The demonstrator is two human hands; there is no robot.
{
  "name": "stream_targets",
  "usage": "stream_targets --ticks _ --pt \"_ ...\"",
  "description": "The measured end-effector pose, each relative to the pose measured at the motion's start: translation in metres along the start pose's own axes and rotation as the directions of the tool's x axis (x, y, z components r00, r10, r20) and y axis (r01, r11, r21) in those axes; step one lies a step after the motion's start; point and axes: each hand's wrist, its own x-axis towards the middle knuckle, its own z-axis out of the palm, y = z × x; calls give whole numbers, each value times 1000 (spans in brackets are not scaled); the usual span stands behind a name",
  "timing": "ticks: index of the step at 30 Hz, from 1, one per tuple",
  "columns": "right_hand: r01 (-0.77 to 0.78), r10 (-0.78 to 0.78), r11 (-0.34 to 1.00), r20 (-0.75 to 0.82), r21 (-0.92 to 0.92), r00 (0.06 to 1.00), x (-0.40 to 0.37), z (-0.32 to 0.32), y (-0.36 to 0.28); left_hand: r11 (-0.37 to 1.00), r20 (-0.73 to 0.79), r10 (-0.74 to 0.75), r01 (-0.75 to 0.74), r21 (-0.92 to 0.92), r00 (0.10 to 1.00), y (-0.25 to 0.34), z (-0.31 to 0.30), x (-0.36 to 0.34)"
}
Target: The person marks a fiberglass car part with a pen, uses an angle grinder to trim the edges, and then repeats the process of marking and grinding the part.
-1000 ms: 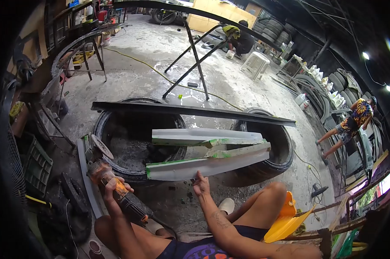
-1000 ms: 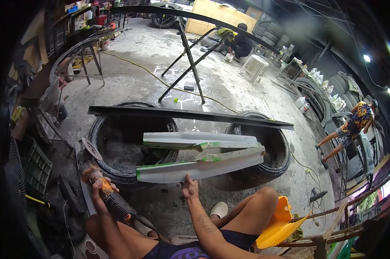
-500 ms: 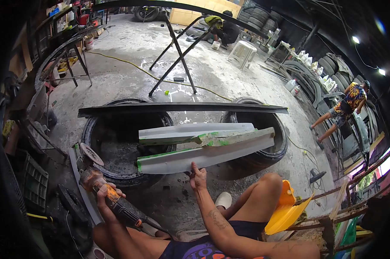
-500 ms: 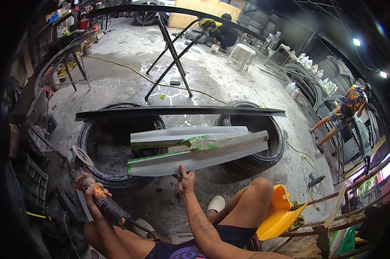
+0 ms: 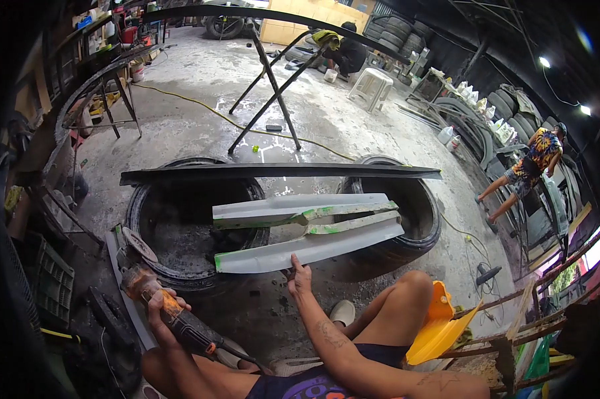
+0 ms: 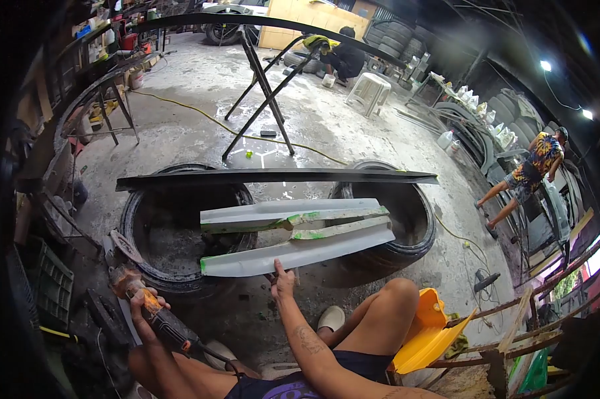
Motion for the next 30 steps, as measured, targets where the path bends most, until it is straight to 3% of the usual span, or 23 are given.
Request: stream_targets --ticks 4,7,8,9,10,11,12,13,14,15,17,18,20,21,23,24,26,28,30 --pt "-42 46 996 47 -84 998 3 -5 -11 1000 -10 21 -21 4 1000 -1 -5 2" --pt "-146 177 962 121 -230 977 1 -14 -31 1000 -6 -18 18 12 1000 2 -5 0" --pt "-357 452 819 123 -450 883 2 -20 -47 1000 -5 -10 10 14 1000 3 -3 -1" --pt "-496 687 580 61 -646 724 3 -22 -65 1000 -7 2 -2 11 1000 3 0 -2" --pt "-365 652 512 76 -778 754 -5 -17 -86 1000 -18 13 -13 4 1000 3 1 -2" --pt "-179 512 522 139 -834 847 1 -18 -99 1000 -2 11 -11 7 1000 3 2 -3" --pt "-114 350 552 106 -826 931 5 -6 -121 1000 15 7 -7 14 1000 4 2 -4" --pt "64 158 535 175 -842 972 29 -11 -131 1000 10 10 -10 8 1000 4 3 -5" --pt "275 -33 460 293 -844 955 60 -11 -144 1000 11 16 -16 12 1000 3 1 -3" --pt "364 -193 275 320 -890 928 99 -20 -151 1000 20 -4 3 18 1000 2 -3 -1" --pt "581 -355 -209 615 -786 704 146 -18 -171 999 15 -6 5 33 1000 2 1 -2" --pt "575 -211 -322 649 -752 731 159 -12 -185 999 19 4 -5 32 1000 2 2 -1" --pt "621 -3 -597 776 -508 631 178 1 -203 1000 -5 -2 3 31 1000 0 2 -1" --pt "630 -2 -593 783 -502 622 184 12 -209 997 -34 42 -39 68 999 6 17 -8" --pt "644 275 -661 675 -384 685 192 27 -218 997 -56 11 -7 82 998 3 14 -6" --pt "646 269 -657 680 -388 682 201 30 -217 995 -75 -28 35 95 997 1 14 -6" --pt "692 478 -654 542 -306 692 215 32 -214 994 -81 -12 21 106 997 -3 16 -2" --pt "700 497 -665 543 -262 676 214 31 -209 991 -140 42 -24 130 989 -2 33 -4" --pt "702 483 -703 647 -115 590 215 27 -201 989 -165 62 -38 144 984 -5 37 -2"
